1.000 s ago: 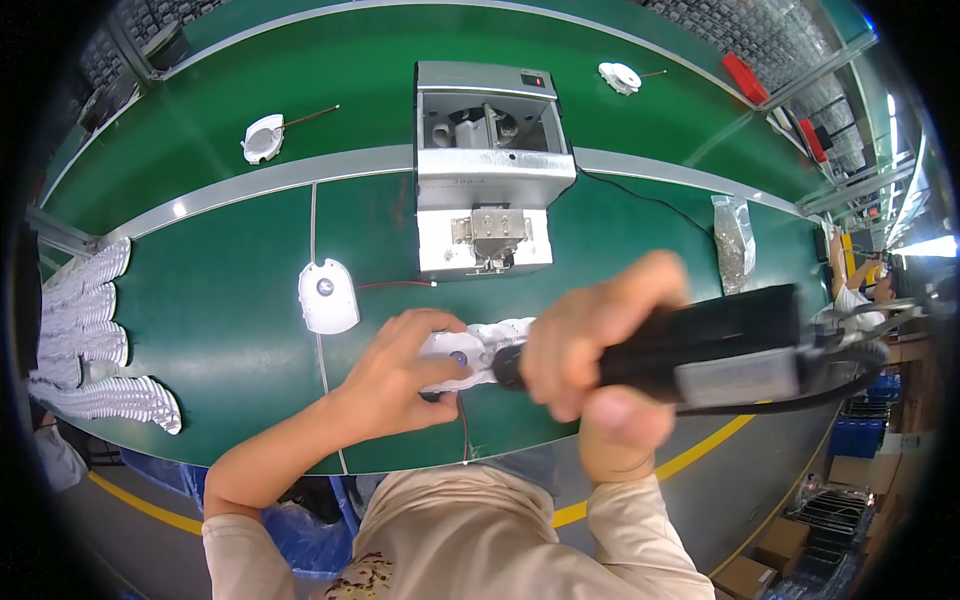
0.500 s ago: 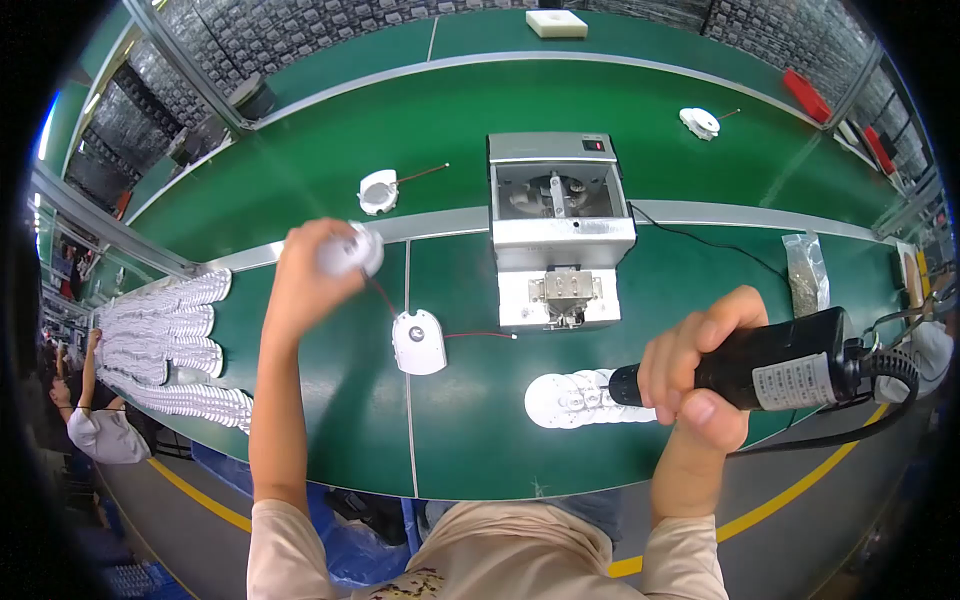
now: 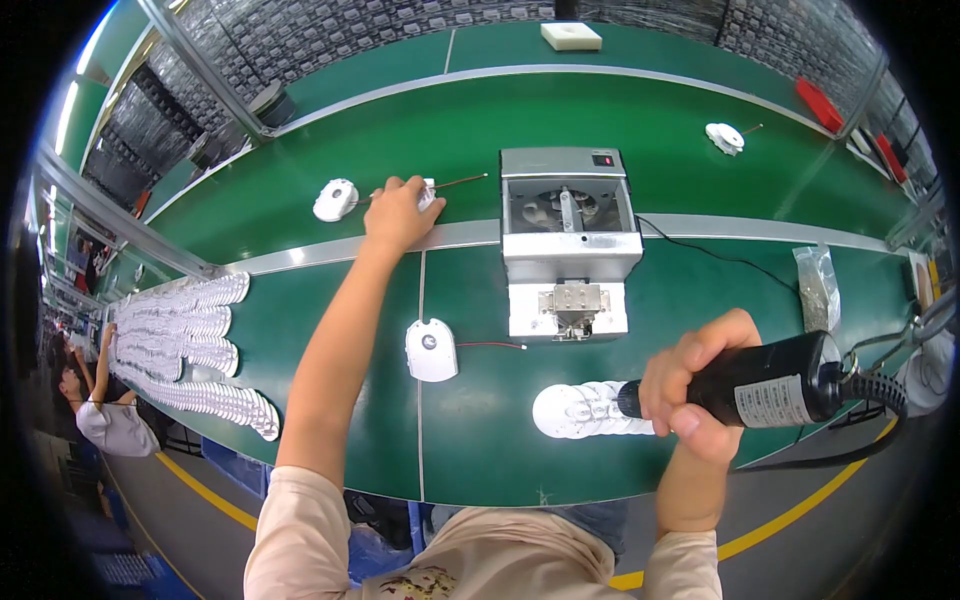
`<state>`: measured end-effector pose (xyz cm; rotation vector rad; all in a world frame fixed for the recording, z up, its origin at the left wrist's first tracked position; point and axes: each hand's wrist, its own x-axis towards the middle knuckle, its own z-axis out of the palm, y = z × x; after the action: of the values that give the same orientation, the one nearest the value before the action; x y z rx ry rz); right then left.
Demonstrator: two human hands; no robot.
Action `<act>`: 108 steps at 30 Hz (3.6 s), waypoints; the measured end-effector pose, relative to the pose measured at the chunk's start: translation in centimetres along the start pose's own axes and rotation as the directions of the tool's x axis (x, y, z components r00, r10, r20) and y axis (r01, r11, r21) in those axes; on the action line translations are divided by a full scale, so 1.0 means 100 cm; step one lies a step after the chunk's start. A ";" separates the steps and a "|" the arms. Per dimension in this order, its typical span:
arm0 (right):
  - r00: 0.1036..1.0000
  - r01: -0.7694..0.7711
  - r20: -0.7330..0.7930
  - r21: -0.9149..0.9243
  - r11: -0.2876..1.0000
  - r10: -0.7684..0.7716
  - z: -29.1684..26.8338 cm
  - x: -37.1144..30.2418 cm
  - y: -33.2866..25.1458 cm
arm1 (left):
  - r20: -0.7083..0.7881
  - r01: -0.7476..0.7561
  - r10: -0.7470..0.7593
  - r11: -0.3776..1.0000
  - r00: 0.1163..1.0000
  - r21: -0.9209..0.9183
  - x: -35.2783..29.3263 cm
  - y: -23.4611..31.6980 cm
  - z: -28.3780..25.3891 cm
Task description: The person assembles LED lighting components by joining LED strips and plastic housings with an electric screwdriver.
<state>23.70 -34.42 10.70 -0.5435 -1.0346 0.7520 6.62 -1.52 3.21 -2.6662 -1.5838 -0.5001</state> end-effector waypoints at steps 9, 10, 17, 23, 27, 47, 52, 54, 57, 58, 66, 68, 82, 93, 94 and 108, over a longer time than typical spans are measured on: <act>0.992 0.057 -0.108 -0.091 0.994 -0.067 -0.014 -0.005 -0.016 | -0.085 -0.288 0.289 0.790 0.953 -0.542 -0.079 0.004 -0.104; 0.989 0.056 -0.132 -0.104 0.993 -0.069 -0.016 -0.006 -0.016 | -0.042 -0.230 0.259 0.759 0.965 -0.610 -0.094 0.003 -0.121; 0.989 0.039 -0.137 -0.134 0.990 -0.057 -0.010 -0.005 -0.016 | 0.484 -0.376 0.470 0.882 0.738 -0.282 -0.192 0.012 -0.161; 0.985 0.010 -0.171 -0.137 0.990 -0.034 -0.005 -0.003 -0.014 | 0.273 -0.356 0.768 0.540 0.579 -0.763 -0.221 0.039 -0.089; 0.983 0.011 -0.182 -0.141 0.990 -0.037 -0.004 -0.003 -0.017 | -0.076 -0.433 0.695 0.355 0.715 -0.829 -0.229 0.061 -0.057; 0.983 0.028 -0.174 -0.170 0.985 -0.058 -0.006 -0.003 -0.012 | -0.140 -0.556 0.778 0.298 0.612 -0.776 -0.198 0.093 -0.032; 0.989 0.033 -0.139 -0.170 0.985 -0.057 -0.006 -0.001 -0.010 | -0.109 -0.558 0.800 0.306 0.591 -0.772 -0.196 0.090 -0.036; 0.987 0.028 -0.150 -0.175 0.984 -0.054 -0.005 -0.002 -0.010 | -0.077 -0.554 0.816 0.317 0.573 -0.770 -0.193 0.090 -0.040; 0.986 0.024 -0.160 -0.167 0.986 -0.051 -0.004 -0.002 -0.008 | -0.044 -0.559 0.830 0.334 0.556 -0.759 -0.193 0.090 -0.039; 0.986 0.027 -0.159 -0.160 0.987 -0.053 -0.004 -0.002 -0.008 | -0.047 -0.568 0.831 0.336 0.554 -0.752 -0.194 0.091 -0.037; 0.988 0.017 -0.150 -0.149 0.989 -0.040 -0.004 -0.002 -0.009 | -0.150 -0.592 0.777 0.324 0.612 -0.738 -0.208 0.096 -0.020; 0.988 0.021 -0.151 -0.147 0.989 -0.043 -0.005 -0.002 -0.007 | -0.171 -0.595 0.751 0.340 0.638 -0.728 -0.212 0.098 -0.019; 1.000 0.024 -0.012 -0.227 0.974 -0.027 -0.008 -0.001 -0.010 | -0.176 -0.562 0.672 0.415 0.719 -0.715 -0.224 0.108 -0.019; 1.000 0.009 -0.028 -0.138 0.990 -0.013 -0.004 0.004 -0.010 | -0.128 -0.544 0.705 0.404 0.698 -0.735 -0.219 0.104 -0.024; 0.998 0.010 -0.059 -0.076 0.997 -0.015 -0.001 0.007 -0.009 | -0.117 -0.543 0.718 0.399 0.686 -0.739 -0.219 0.103 -0.023; 0.989 -0.021 -0.140 -0.421 0.907 -0.042 0.041 0.068 0.028 | -0.128 -0.525 0.769 0.295 0.627 -0.798 -0.213 0.080 -0.024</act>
<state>21.22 -27.20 14.27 -0.9524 -1.0654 0.4666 3.42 -24.07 1.01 -3.7880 0.0659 -0.9387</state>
